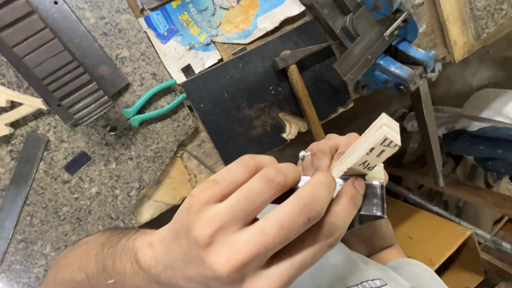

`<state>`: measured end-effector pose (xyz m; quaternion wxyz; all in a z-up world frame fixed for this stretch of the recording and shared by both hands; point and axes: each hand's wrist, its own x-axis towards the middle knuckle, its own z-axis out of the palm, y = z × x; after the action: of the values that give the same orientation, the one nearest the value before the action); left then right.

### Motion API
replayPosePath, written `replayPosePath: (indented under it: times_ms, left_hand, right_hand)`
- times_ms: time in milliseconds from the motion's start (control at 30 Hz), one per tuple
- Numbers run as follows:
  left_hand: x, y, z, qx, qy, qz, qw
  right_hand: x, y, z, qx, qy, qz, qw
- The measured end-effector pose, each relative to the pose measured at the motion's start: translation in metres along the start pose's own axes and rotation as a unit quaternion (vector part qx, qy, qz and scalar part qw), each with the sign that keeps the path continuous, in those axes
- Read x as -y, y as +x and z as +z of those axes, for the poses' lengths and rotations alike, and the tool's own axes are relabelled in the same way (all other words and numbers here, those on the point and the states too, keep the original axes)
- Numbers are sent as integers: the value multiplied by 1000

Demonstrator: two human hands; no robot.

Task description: The person assembles small wooden pieces by inserting dark rectangular inserts into slots. They use a hammer to tap the inserts into place and a bench vise to hold the wooden pieces steady during the process. The person repeatedly checks the fit of the inserts and adjusts the pieces as needed.

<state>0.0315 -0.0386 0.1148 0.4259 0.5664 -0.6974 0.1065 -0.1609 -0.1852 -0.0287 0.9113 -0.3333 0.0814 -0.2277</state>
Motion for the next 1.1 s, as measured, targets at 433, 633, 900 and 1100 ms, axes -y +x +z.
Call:
replayPosePath:
  times_ms: [433,633,900,1100]
  left_hand:
    - [21,-14,26,7,133,-11,991]
    - [50,-29,70,34,152,-184,970]
    - [103,9,216,-78,141,-346,924]
    - [148,62,347,-170,117,-427,880]
  right_hand:
    - [-30,8,-88,-11,-96,134,986]
    - [-71,47,-125,-33,-410,132,902]
    - [17,-10,-155,-150,-794,-116,577]
    - [155,-176,-352,-327,-879,66,342]
